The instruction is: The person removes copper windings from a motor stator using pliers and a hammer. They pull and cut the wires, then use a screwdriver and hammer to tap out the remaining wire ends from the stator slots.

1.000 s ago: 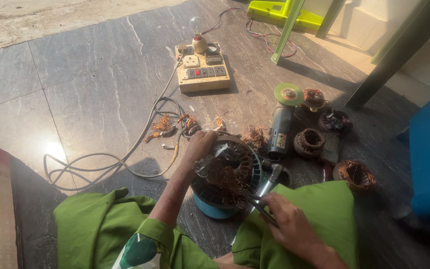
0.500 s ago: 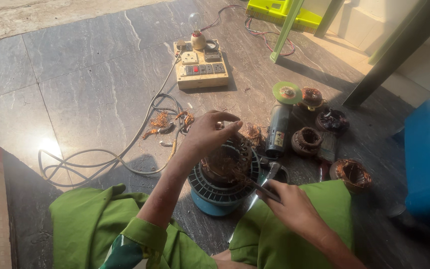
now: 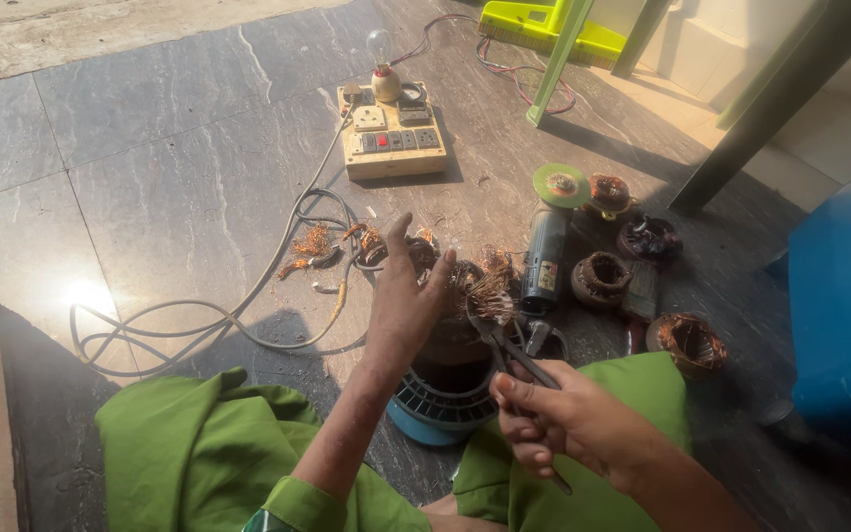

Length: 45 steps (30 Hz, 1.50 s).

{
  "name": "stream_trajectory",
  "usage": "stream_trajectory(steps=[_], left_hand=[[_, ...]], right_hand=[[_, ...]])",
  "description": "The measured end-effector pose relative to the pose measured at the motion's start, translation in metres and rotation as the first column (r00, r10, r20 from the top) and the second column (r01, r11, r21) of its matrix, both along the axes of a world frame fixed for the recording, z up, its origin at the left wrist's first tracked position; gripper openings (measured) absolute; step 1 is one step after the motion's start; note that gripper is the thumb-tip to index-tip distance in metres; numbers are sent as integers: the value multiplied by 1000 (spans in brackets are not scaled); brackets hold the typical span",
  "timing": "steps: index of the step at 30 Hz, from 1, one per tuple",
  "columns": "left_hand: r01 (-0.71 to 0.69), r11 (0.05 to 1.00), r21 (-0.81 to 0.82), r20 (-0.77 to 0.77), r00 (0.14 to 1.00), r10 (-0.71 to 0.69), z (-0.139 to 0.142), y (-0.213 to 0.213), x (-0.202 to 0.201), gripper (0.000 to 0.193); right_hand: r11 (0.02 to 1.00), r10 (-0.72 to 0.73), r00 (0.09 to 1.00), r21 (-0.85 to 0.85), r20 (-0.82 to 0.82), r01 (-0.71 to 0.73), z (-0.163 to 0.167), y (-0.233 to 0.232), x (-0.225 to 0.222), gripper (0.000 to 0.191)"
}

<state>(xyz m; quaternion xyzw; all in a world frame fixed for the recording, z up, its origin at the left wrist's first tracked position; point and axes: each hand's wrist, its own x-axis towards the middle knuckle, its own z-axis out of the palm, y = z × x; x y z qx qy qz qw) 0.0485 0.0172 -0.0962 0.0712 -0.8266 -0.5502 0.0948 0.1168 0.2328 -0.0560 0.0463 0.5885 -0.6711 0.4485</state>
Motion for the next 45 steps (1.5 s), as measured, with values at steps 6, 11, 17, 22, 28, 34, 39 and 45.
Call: stream_trajectory(steps=[6,11,17,22,28,34,39,45], left_hand=[[-147,940,308,-23,987,162,-9,3,43,69],[-402,757,515,-90,853,514,-45,33,125,62],[-377,172,910,367,926,87,-43,50,136,56],[-383,277,881,406,914,-28,-14,37,108,58],[27,981,191,341,936,-92,0,-5,43,60],[195,973,-127,262,952,-156,-1,-5,9,60],[41,994,-102,233,972,-16,-13,3,32,64],[-115,968,221,238,969,60,-28,27,49,53]], right_hand=[[978,-17,976,-200,215,61,13,4,16,33],[944,-69,935,-281,349,175,-5,-1,35,27],[882,-87,878,-374,470,288,-11,-15,49,28],[906,-123,893,-318,433,279,-4,-11,54,29],[930,-42,950,-335,311,151,-26,10,51,28],[928,-112,979,-334,169,164,-81,0,55,35],[870,-222,948,-393,229,299,-119,-13,78,61],[899,-232,952,-330,202,289,-179,-23,113,38]])
